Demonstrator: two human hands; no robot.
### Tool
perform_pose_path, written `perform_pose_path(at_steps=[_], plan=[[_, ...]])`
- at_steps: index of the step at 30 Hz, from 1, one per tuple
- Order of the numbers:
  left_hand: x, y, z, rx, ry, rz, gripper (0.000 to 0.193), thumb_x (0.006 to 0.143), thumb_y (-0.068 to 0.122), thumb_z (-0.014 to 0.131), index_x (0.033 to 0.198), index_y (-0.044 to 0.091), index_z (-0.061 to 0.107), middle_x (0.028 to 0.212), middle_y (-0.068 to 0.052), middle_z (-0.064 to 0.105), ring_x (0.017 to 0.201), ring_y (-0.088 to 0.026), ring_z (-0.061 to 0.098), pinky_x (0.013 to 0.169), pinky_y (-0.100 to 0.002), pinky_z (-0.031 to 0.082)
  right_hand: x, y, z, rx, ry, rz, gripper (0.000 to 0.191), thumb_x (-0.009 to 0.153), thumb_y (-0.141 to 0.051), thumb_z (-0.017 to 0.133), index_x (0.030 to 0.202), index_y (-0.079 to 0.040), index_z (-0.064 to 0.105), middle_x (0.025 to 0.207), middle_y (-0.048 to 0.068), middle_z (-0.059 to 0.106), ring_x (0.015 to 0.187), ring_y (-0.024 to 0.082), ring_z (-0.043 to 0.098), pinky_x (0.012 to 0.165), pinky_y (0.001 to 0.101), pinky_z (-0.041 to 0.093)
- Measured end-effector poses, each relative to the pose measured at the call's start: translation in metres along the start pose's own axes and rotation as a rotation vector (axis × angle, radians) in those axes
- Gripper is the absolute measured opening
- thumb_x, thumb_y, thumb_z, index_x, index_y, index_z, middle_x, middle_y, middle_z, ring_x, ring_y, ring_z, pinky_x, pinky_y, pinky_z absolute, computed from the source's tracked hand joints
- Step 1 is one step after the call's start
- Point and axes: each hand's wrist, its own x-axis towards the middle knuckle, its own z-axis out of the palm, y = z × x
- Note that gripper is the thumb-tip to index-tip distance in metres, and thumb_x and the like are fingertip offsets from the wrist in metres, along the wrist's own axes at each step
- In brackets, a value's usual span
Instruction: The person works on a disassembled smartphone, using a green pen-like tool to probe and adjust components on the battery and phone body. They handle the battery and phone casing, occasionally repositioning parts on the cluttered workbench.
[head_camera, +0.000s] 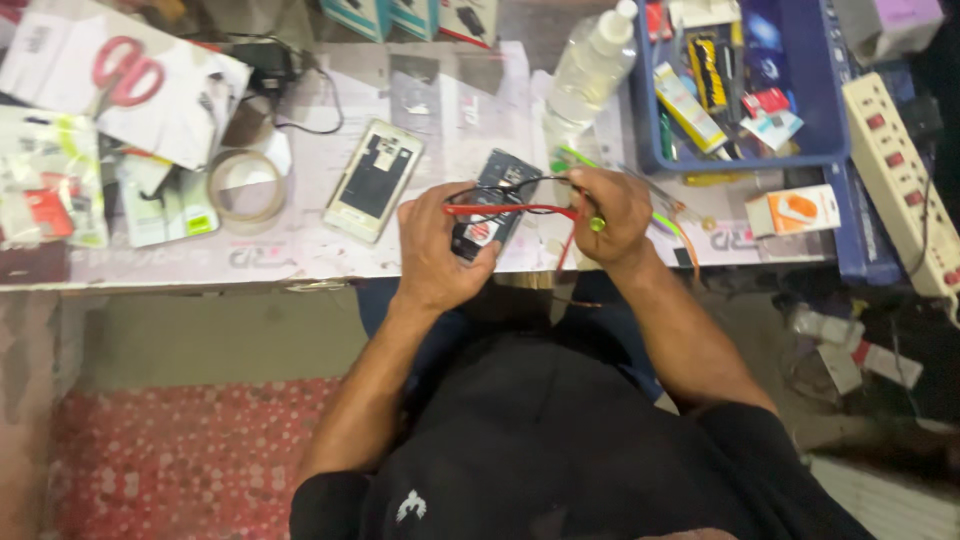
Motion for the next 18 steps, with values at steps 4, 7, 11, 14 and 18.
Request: perform_pose_path(at_steps=[4,7,11,14,18], plan=[[0.003,-0.008,0.0,-0.222,0.026,-0.09,0.07,0.079,0.017,0.077,0.142,-0.001,0.051,0.118,-0.016,0.066,0.107,-0.032,0.062,0.096,-0.043,0.051,-0.011,0.012,0.012,-0.006,0.036,0.002,0.022,0.095,0.005,0.066,0.117,0.001,0.063,0.098,0.018,0.072,0.08,0.034,0.071,0.07,0.042,0.056],[0.006,-0.012,0.002,-0.356,0.052,-0.091,0.065,0.085,0.013,0.076,0.142,-0.002,0.048,0.116,-0.016,0.065,0.102,-0.03,0.065,0.091,-0.04,0.053,-0.013,0.013,0.013,-0.015,0.034,0.028,0.021,0.095,0.004,0.068,0.115,0.001,0.065,0.097,0.018,0.073,0.079,0.034,0.071,0.069,0.0419,0.055],[0.007,-0.013,0.002,-0.242,0.024,-0.087,0.038,0.09,0.007,0.074,0.126,0.003,0.063,0.109,-0.015,0.07,0.094,-0.031,0.066,0.086,-0.039,0.053,-0.011,0.012,0.013,-0.007,0.007,0.086,0.019,0.097,0.003,0.066,0.116,0.0,0.064,0.099,0.019,0.072,0.082,0.035,0.072,0.073,0.0409,0.057],[0.006,-0.013,0.002,-0.222,0.015,-0.087,0.033,0.089,0.003,0.068,0.122,0.002,0.065,0.105,-0.014,0.071,0.089,-0.03,0.065,0.082,-0.04,0.051,-0.01,0.012,0.014,0.063,0.021,0.18,0.016,0.098,0.003,0.066,0.114,0.0,0.065,0.094,0.016,0.072,0.075,0.029,0.071,0.069,0.0365,0.056],[0.006,-0.014,0.006,-0.209,0.029,-0.078,0.025,0.093,0.007,0.071,0.117,0.002,0.065,0.098,-0.012,0.071,0.086,-0.031,0.065,0.079,-0.04,0.05,-0.007,0.012,0.013,0.098,0.025,0.226,0.015,0.098,0.002,0.065,0.113,-0.001,0.066,0.09,0.014,0.071,0.072,0.025,0.07,0.067,0.034,0.055]])
